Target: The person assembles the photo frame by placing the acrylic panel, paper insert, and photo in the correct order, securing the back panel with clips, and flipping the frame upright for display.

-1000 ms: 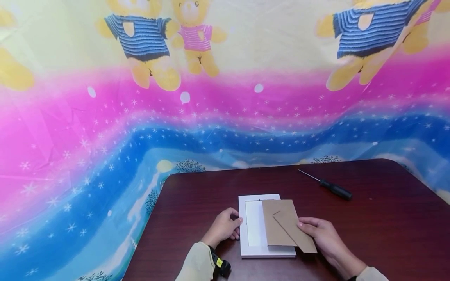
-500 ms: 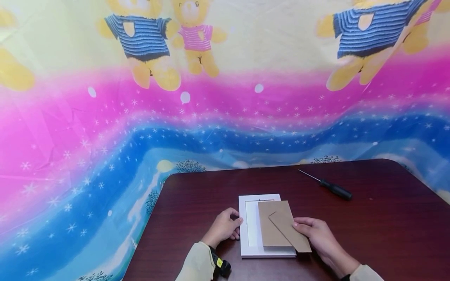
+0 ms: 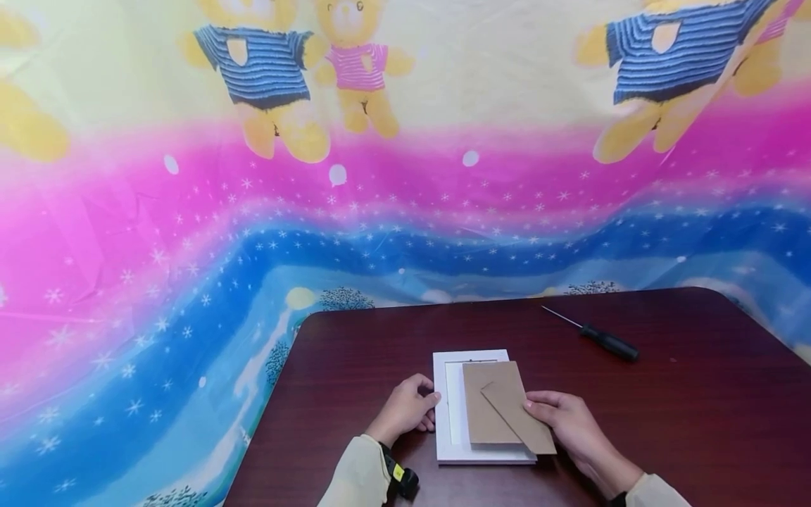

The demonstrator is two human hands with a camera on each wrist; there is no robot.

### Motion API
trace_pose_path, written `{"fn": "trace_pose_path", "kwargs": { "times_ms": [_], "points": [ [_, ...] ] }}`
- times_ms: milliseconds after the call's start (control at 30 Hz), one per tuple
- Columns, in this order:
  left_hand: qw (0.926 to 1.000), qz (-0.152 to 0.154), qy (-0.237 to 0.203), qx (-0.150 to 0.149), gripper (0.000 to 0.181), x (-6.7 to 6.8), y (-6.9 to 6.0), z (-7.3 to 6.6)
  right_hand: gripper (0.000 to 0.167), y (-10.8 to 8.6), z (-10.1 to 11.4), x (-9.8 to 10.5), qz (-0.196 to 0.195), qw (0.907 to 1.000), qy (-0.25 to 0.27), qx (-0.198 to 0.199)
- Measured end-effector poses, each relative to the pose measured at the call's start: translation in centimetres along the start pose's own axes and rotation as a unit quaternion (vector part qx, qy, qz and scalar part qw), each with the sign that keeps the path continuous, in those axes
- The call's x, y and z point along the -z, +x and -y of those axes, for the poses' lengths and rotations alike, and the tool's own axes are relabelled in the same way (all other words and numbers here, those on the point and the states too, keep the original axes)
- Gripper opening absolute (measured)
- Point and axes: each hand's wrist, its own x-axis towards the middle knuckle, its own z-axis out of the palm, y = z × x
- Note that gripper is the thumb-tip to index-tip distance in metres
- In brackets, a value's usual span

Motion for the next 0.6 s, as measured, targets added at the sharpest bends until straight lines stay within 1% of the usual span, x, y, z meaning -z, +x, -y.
{"fn": "trace_pose_path", "kwargs": {
  "times_ms": [167, 400, 600],
  "points": [
    [1.0, 0.0, 0.005, 0.003, 0.02, 0.0, 0.0, 0.0, 0.041, 0.2, 0.2, -0.5, -0.003, 0.9999, -0.009, 0.005],
    [0.9999, -0.003, 0.014, 0.009, 0.022, 0.0, 0.0, 0.1, 0.039, 0.6, 0.1, -1.0, -0.002, 0.9998, -0.018, -0.001],
    [0.9998, -0.004, 0.016, 0.011, 0.022, 0.0, 0.1, 0.1, 0.039, 0.8, -0.1, -1.3, 0.003, 0.9999, -0.015, 0.005]
  ]
}}
